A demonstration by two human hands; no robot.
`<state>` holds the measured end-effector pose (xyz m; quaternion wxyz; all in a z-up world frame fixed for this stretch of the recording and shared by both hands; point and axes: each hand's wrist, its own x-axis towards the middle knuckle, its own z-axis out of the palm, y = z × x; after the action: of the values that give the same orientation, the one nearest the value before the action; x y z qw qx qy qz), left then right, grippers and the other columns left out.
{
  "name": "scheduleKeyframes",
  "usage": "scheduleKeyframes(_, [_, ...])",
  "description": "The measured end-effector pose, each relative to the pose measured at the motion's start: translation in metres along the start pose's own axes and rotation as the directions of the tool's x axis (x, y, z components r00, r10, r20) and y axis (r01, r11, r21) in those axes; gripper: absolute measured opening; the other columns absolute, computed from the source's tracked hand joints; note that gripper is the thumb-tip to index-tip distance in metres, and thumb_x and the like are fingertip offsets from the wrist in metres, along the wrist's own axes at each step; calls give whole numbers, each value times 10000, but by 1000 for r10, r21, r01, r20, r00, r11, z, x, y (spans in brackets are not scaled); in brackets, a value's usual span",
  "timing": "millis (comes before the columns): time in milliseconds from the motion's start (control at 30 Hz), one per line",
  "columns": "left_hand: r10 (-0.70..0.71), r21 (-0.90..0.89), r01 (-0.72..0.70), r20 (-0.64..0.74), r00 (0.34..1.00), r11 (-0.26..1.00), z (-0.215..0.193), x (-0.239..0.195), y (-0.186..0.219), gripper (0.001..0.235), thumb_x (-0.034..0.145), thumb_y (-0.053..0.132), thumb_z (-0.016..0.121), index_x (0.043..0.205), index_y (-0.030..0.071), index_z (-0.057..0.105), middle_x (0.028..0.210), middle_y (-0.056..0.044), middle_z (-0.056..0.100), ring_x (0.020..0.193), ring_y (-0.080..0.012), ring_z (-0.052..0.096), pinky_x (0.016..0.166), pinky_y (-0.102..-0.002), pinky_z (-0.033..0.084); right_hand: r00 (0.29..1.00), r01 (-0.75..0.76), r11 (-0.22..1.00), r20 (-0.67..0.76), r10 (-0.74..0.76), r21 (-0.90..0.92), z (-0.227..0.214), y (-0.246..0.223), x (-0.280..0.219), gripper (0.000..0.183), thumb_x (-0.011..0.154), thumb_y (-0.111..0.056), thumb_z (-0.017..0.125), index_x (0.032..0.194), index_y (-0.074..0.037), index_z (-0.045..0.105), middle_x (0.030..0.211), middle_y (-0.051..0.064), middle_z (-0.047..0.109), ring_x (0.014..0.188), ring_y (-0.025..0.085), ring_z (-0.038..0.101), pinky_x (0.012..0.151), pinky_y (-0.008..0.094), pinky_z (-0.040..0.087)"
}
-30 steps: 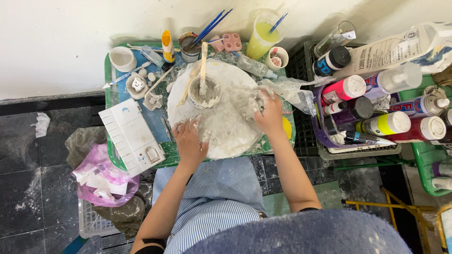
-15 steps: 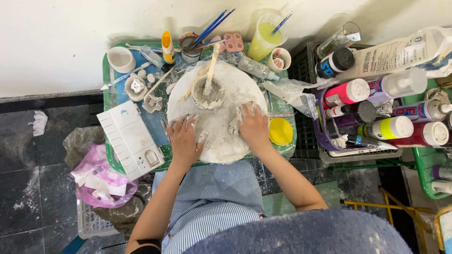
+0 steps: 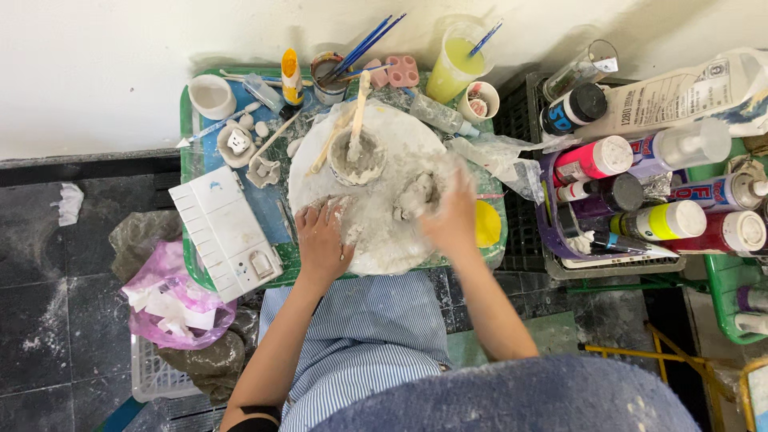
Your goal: The person molds and shapes a mass of wet clay by hand on a rotating work surface, pressing and smoothing different sections.
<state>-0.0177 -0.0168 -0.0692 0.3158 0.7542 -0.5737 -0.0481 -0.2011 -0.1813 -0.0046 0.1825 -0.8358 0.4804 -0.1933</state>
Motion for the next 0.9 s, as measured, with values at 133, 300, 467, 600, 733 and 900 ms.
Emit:
scheduleKeyframes(133, [-4, -16, 4, -2, 1000, 1000, -1, 3, 0, 723, 619, 202, 729, 1265, -85, 576, 1306, -272, 591, 1188, -422, 506, 1118, -545, 305, 970, -90, 986, 210, 119, -141, 23, -27, -6, 1151, 721, -467, 817, 1512, 120, 222, 1521, 359, 319, 1408, 503, 322, 1115, 536, 336])
scheduleKeyframes(300, [-9, -22, 9, 5, 1000, 1000, -5, 2, -1, 718, 621, 195, 730, 1264, -84, 576, 1308, -279, 585, 1211, -436, 496, 1114, -541, 300, 962, 19, 968, 268, 50, -249, 37, -5, 11, 1029, 750, -425, 801, 1486, 103, 314, 1502, 332, 389, 1415, 483, 363, 1107, 542, 354])
scheduleKeyframes(467, [7, -26, -8, -22, 1000, 1000, -5, 4, -1, 712, 634, 187, 726, 1276, -81, 574, 1313, -269, 586, 1219, -428, 499, 1132, -540, 294, 972, 170, 967, 195, -132, -190, 38, 1, 19, 708, 809, -373, 764, 1370, 15, 574, 1251, 319, 608, 1134, 455, 613, 980, 517, 490])
scheduleKeyframes(600, [3, -38, -4, -23, 1000, 999, -6, 3, -3, 713, 638, 183, 731, 1284, -74, 573, 1316, -267, 587, 1210, -424, 502, 1129, -539, 294, 942, 336, 934, 42, -334, -122, 37, 2, 27, 465, 769, -316, 766, 1141, -38, 737, 1091, 226, 731, 983, 389, 701, 853, 472, 552])
scheduleKeyframes(733, [11, -10, -11, -16, 1000, 1000, -9, 6, -5, 721, 642, 184, 744, 1288, -80, 562, 1316, -270, 586, 1203, -418, 504, 1124, -537, 297, 927, 372, 927, -35, -374, -54, 41, 7, 30, 393, 707, -296, 767, 1014, -51, 778, 1044, 172, 759, 918, 345, 717, 821, 433, 567])
scheduleKeyframes(900, [3, 35, -3, 18, 1000, 999, -12, 8, -7, 727, 650, 202, 770, 1292, -66, 560, 1317, -259, 589, 1196, -413, 505, 1116, -539, 297, 940, 339, 940, -16, -340, -44, 43, 14, 23, 401, 710, -314, 777, 1033, -77, 774, 1113, 157, 758, 978, 334, 717, 864, 420, 557])
